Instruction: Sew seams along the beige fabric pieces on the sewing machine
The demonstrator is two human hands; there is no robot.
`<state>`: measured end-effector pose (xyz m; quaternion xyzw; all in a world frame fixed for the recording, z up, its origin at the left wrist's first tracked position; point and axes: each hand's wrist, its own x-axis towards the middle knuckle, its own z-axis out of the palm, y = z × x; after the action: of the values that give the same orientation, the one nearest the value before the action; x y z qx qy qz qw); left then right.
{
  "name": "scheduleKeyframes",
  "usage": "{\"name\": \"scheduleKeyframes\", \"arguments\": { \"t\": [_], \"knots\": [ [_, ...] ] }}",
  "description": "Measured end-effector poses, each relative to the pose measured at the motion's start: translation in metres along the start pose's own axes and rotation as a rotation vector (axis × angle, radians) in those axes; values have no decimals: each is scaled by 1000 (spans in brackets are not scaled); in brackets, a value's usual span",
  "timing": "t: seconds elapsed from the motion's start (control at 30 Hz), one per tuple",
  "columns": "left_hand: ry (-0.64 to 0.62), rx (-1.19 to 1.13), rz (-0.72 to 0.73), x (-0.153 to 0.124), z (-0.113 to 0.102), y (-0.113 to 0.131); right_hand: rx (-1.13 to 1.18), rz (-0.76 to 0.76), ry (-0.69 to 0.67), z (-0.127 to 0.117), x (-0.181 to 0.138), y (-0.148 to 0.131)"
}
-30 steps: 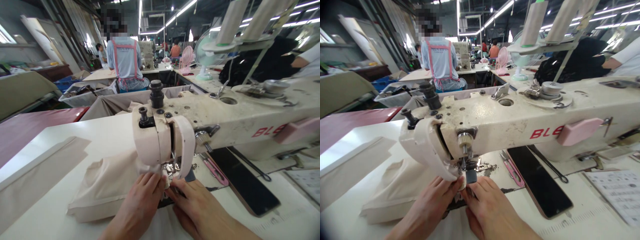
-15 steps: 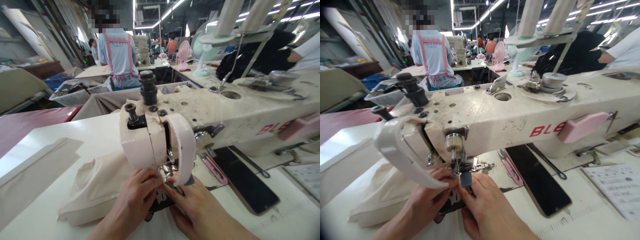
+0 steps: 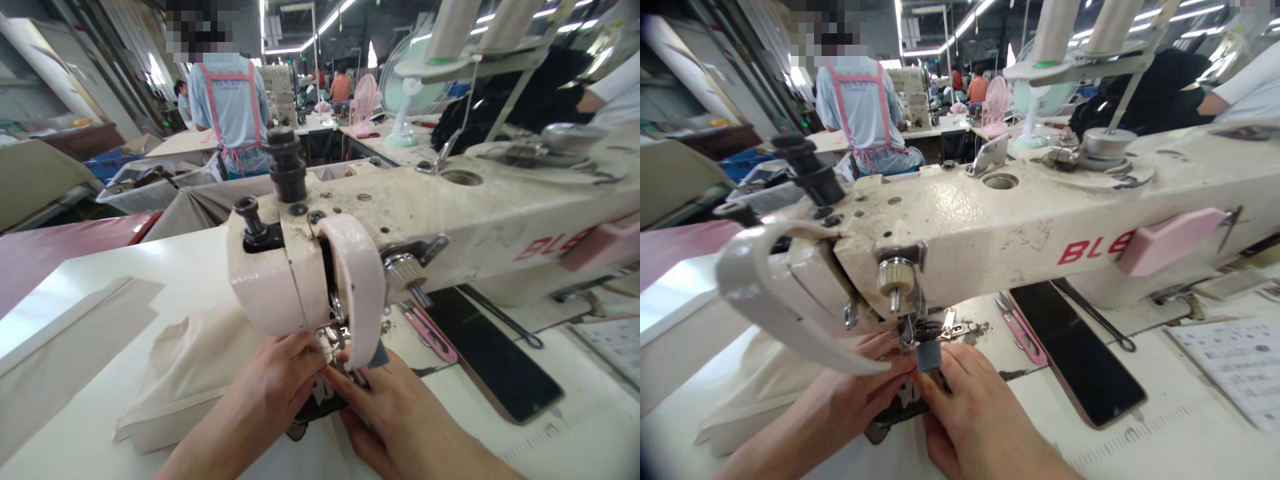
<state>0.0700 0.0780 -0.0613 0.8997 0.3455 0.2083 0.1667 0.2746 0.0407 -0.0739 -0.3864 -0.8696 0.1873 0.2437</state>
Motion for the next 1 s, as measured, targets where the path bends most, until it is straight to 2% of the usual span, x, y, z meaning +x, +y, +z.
{"name": "scheduleKeyframes", "arguments": {
  "t": [0.07,0.27,0.43,0.6,1.0],
  "knots": [
    [-14,-3,16,-1,0,-3,-13,-8,18,1,1,0],
    [118,-29,9,-7,7,-7,-1,13,14,0,3,0],
    [193,-7,24,-6,10,-6,83,-27,105,-1,2,5],
    [263,45,42,-3,11,-4,150,5,84,0,-4,11],
    [307,78,52,-3,14,-6,229,59,90,-3,-6,11]
  ]
}}
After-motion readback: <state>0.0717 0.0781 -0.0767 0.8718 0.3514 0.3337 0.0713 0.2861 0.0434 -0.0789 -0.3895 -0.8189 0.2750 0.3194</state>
